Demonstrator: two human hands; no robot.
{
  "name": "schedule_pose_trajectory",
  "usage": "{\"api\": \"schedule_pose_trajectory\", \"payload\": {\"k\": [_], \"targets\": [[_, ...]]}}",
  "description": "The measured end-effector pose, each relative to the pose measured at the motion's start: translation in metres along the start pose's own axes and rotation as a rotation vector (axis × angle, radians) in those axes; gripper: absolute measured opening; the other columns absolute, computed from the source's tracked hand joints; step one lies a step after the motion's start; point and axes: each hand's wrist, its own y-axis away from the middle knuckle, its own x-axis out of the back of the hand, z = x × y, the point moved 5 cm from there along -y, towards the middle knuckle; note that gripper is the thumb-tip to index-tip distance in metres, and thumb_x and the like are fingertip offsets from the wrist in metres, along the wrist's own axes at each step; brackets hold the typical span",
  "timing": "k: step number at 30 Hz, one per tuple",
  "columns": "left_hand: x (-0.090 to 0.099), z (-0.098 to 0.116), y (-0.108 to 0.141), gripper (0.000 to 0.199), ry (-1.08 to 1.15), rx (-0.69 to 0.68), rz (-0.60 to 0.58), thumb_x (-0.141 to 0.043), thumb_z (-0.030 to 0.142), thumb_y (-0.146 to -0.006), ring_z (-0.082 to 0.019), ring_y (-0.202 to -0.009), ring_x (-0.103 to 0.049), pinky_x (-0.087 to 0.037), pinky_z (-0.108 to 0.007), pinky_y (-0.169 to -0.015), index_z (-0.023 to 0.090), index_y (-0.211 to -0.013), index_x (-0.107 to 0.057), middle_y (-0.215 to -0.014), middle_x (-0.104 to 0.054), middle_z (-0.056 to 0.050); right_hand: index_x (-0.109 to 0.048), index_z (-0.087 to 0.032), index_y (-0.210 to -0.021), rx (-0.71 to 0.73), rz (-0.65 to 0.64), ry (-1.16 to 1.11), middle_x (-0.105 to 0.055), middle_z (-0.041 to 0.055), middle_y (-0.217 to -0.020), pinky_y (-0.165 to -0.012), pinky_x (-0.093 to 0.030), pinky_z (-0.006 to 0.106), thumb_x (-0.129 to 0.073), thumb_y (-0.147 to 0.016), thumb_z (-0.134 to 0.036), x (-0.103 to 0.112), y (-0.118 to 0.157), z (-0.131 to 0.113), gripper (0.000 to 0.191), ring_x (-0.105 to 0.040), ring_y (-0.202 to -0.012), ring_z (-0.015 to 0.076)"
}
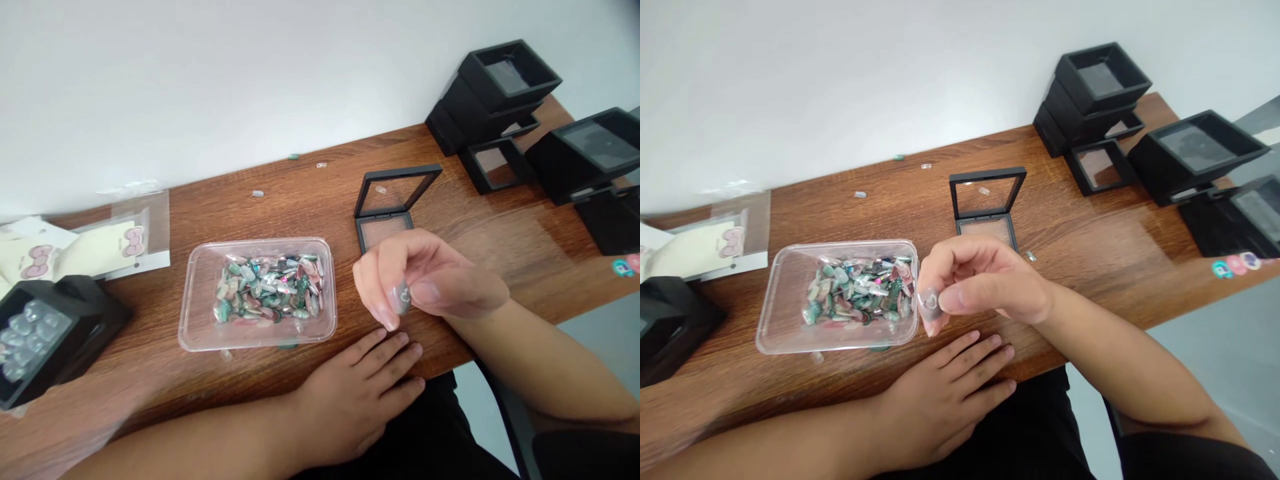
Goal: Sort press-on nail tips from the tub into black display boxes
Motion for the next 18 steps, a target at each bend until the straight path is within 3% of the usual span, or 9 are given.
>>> {"api": "schedule_pose_trajectory", "payload": {"k": [6,18], "targets": [[0.0010,0.0001,0.0005,0.058,-0.009,-0.006,-0.006,-0.057,0.042,-0.098,-0.027,-0.155,-0.037,-0.012,-0.045,-0.132,0.022,-0.152,-0.050,-0.168,-0.040,-0.008,-0.070,-0.014,-0.088,0.026,-0.006,0.011,-0.068,0.0016,-0.076,-0.070,-0.051,0.022,-0.070,-0.094,-0.022,-0.0013,-0.0011,-0.0013,0.010,-0.062,-0.075,0.0104],[-0.0011,0.0001,0.0005,0.058,0.003,-0.011,-0.022,-0.056,0.041,-0.099,-0.027,-0.156,-0.036,-0.015,-0.044,-0.132,0.021,-0.153,-0.049,-0.169,-0.037,-0.010,-0.071,-0.014,-0.088,0.072,0.038,0.106,-0.068,0.0009,-0.073,-0.064,-0.050,0.022,-0.076,-0.090,-0.021,-0.0003,0.0002,0.0021,0.008,-0.063,-0.071,0.0096]]}}
